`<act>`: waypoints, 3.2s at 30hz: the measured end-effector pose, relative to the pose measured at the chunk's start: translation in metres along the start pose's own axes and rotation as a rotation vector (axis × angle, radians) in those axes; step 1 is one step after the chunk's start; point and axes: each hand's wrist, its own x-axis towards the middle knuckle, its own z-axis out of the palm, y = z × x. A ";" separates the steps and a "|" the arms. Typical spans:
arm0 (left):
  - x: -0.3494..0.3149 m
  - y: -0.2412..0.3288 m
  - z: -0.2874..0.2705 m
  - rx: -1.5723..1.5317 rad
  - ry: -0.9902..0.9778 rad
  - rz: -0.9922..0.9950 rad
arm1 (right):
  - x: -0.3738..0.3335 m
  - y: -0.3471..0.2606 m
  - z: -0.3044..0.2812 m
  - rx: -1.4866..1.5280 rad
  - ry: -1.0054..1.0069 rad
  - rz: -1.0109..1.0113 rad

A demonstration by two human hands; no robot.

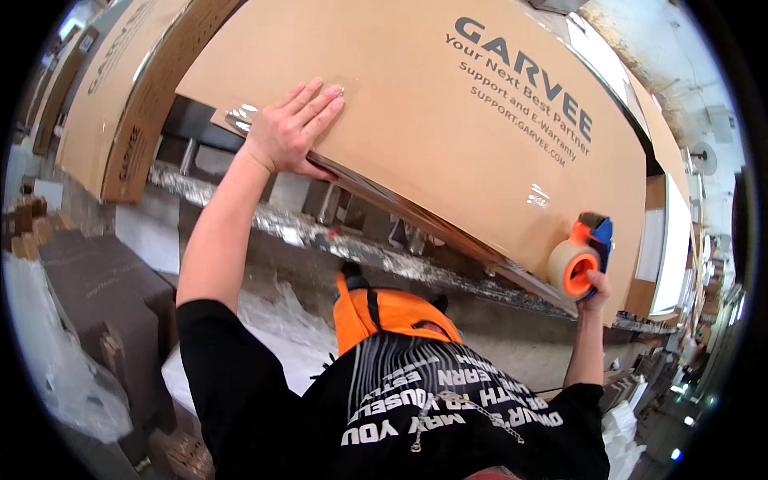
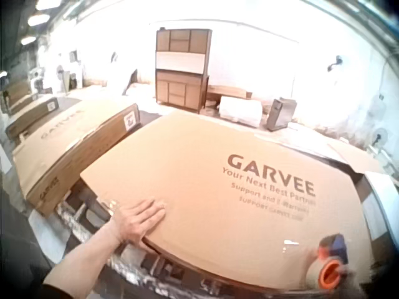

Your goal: The person seals a large cardboard box with a tape dispenser and places a white board inside a new box.

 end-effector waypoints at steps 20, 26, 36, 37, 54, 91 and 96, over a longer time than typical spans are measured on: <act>0.060 0.280 -0.027 -0.908 -0.266 -0.361 | -0.006 -0.001 0.117 0.185 -0.266 -0.067; 0.111 0.242 -0.003 -0.498 0.359 -1.204 | 0.099 -0.048 0.090 0.145 -0.573 -0.121; 0.173 0.286 0.028 0.114 -0.409 -1.272 | 0.328 -0.041 -0.099 -1.621 0.255 -0.477; 0.173 0.286 0.030 0.136 -0.411 -1.283 | 0.342 -0.053 -0.119 -1.612 0.206 -0.391; 0.119 0.287 -0.026 -0.188 -0.161 -1.397 | 0.266 -0.060 -0.206 -1.494 0.182 -0.140; -0.100 0.412 -0.099 0.212 0.089 -0.254 | -0.258 0.232 -0.137 0.708 0.014 0.314; -0.083 0.412 -0.122 0.049 -0.130 -0.417 | -0.245 0.070 -0.074 1.250 -0.008 0.610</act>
